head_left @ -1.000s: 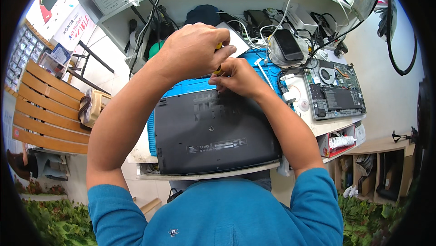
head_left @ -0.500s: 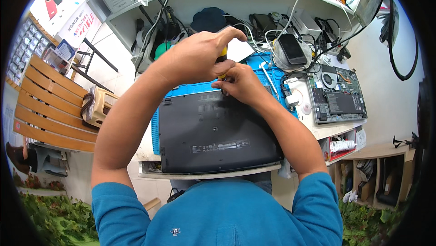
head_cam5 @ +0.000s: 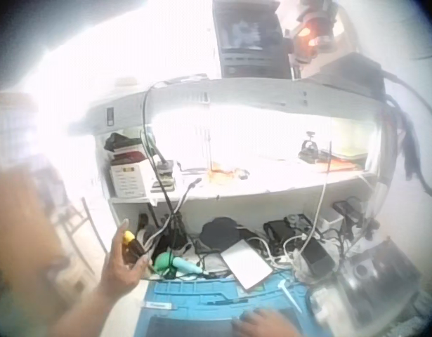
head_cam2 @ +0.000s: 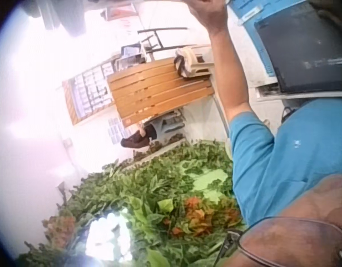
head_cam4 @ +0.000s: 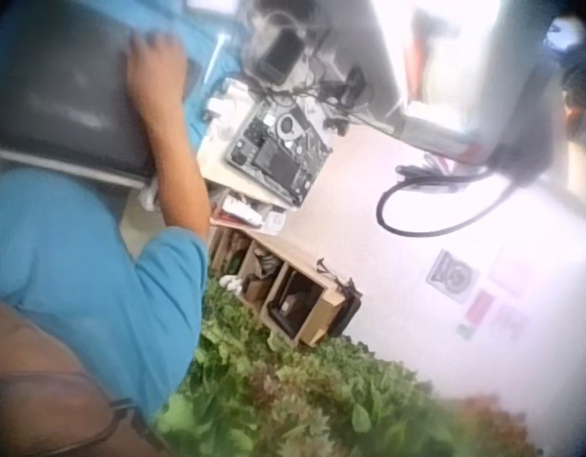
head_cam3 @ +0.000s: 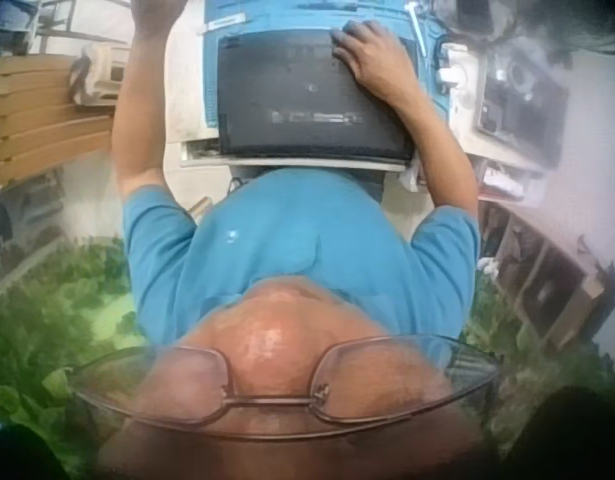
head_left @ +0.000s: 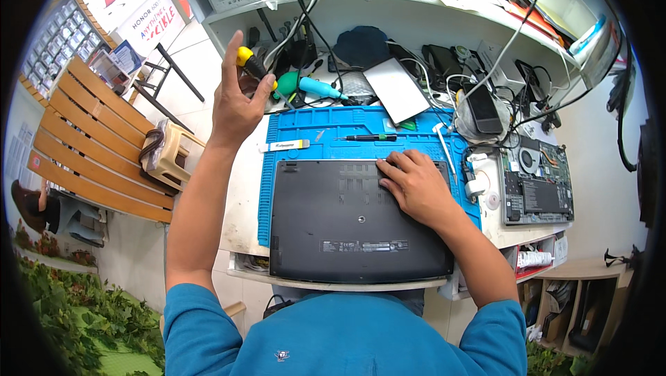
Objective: The person places a laptop bottom cover onto a workbench and secures it by tightening multiple screws with a yellow-handled screwdriver. The person systematically works around the perimeter of the cover, inserting and tightening screws into various holes.
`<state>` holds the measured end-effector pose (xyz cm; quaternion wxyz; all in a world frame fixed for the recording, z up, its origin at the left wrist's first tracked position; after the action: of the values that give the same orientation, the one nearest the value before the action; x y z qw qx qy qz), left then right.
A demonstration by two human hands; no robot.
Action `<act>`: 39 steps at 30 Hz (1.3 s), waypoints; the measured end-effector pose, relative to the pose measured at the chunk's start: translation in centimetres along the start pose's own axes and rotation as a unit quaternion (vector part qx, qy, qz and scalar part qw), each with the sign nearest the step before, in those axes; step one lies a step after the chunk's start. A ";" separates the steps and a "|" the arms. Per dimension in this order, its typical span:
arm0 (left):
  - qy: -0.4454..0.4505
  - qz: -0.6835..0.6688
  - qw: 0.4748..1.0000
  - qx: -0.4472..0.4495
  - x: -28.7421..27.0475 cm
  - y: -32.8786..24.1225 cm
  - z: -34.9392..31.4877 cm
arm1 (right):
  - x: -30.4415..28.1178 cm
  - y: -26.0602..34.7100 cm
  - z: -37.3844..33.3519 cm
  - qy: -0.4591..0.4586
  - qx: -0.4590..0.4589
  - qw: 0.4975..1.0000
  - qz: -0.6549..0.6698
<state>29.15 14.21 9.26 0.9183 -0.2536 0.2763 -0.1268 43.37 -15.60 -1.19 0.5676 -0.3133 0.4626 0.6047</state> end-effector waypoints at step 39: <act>0.041 -0.119 0.992 0.015 5.1 -7.8 0.2 | -3.7 -4.4 -6.0 -0.038 0.158 0.984 0.071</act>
<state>32.69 5.83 11.37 0.8883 -0.2653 0.2796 -0.2498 47.40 -22.92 -1.03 0.5830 -0.1633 0.5511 0.5743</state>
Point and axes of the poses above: each hand's wrist, its own z-axis towards the middle knuckle, its own x-axis out of the palm, y = z × x, the point moved 8 cm from there along z, towards the middle knuckle
